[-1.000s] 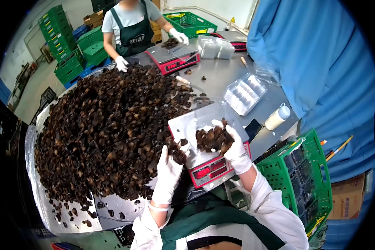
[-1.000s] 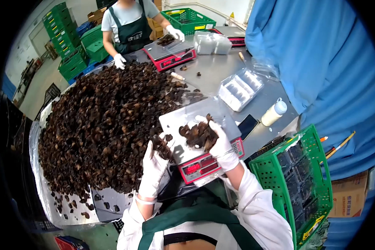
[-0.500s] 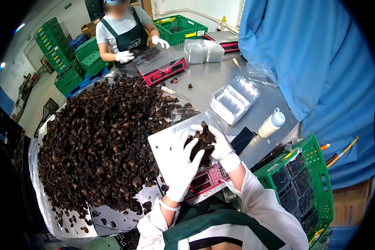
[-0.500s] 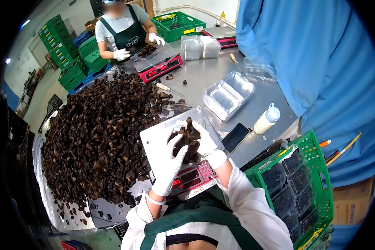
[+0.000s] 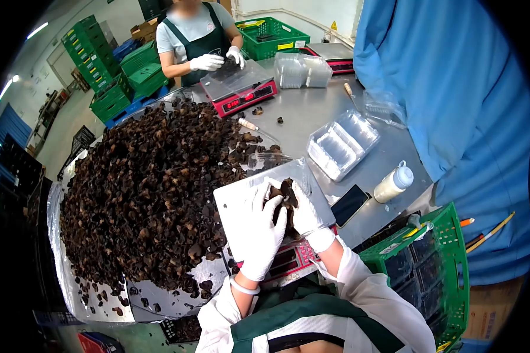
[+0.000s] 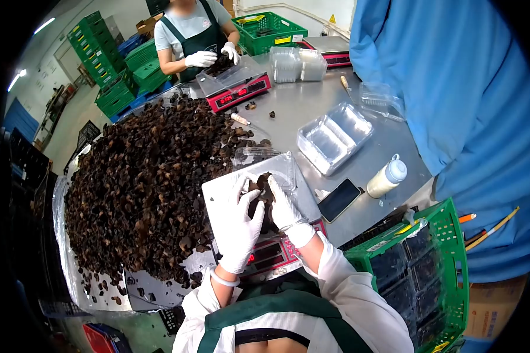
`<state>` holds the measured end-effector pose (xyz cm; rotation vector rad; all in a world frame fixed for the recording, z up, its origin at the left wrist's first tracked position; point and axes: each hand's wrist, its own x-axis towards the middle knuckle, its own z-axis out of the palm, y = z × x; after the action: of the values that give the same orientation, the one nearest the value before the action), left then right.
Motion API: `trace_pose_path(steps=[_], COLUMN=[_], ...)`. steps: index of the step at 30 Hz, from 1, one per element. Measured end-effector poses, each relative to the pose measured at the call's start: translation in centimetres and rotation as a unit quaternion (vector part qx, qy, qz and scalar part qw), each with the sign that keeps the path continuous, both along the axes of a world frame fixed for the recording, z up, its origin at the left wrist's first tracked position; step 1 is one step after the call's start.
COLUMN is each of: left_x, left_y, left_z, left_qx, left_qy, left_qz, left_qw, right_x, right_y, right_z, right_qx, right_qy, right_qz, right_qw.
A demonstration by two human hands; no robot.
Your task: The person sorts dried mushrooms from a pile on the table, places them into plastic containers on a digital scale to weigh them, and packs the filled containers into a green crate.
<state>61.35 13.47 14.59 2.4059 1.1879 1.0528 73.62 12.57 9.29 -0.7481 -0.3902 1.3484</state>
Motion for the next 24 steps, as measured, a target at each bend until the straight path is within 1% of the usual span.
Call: trace_pose_path(steps=[1, 2, 3, 5, 6, 8, 10, 12, 14, 16, 17, 21, 23, 24], left_x=[-0.1, -0.2, -0.2, -0.1, 0.0, 0.3, 0.4, 0.4, 0.1, -0.3, -0.5, -0.8, -0.7, -0.8], left_y=[0.0, 0.0, 0.0, 0.0, 0.0, 0.1, 0.1, 0.0, 0.1, 0.1, 0.3, 0.2, 0.0, -0.1], left_z=[0.2, 0.6, 0.8, 0.6, 0.4, -1.2, -0.9, -0.2, -0.2, 0.1, -0.6, -1.1, -0.5, -0.3], left_qx=[0.0, -0.036, -0.072, -0.063, -0.055, -0.063, -0.071, -0.153, -0.155, -0.225, -0.208, -0.167, -0.065, -0.065], left_qy=[0.001, -0.02, -0.041, -0.046, -0.051, -0.068, -0.086, -0.153, -0.133, -0.16, -0.167, -0.143, -0.072, -0.072], left_qz=[0.001, -0.013, -0.027, -0.018, -0.009, -0.01, -0.011, -0.002, 0.019, 0.012, 0.008, 0.009, 0.007, 0.008], left_qw=[1.0, 0.999, 0.996, 0.997, 0.997, 0.996, 0.994, 0.976, 0.979, 0.961, 0.964, 0.976, 0.995, 0.995], right_x=[0.3, 0.6, 0.4, 0.1, -0.1, -0.7, -1.0, -1.0, -0.8, -0.4, 0.1, 0.2, 0.2, -0.1], right_y=[0.4, 0.5, 0.5, 0.1, -0.1, -0.3, -0.1, -0.1, -0.4, -0.8, -0.5, -0.4, -0.2, -0.3], right_z=[-1.4, -2.7, -2.2, -1.0, -0.2, 0.9, 0.4, 0.3, 0.7, 1.2, -0.8, -0.8, -1.4, -1.0], right_qx=[0.023, 0.045, 0.045, 0.052, 0.052, 0.004, 0.013, 0.021, 0.013, -0.021, -0.028, -0.04, -0.018, -0.018], right_qy=[0.0, 0.001, 0.001, 0.046, 0.047, -0.013, -0.021, 0.022, 0.039, 0.035, 0.085, 0.094, 0.069, 0.068], right_qz=[0.018, 0.035, 0.036, 0.046, 0.046, 0.034, 0.022, 0.02, 0.022, 0.042, 0.059, 0.048, 0.039, 0.04], right_qw=[1.0, 0.998, 0.998, 0.996, 0.996, 0.999, 0.999, 0.999, 0.999, 0.998, 0.994, 0.994, 0.997, 0.997])
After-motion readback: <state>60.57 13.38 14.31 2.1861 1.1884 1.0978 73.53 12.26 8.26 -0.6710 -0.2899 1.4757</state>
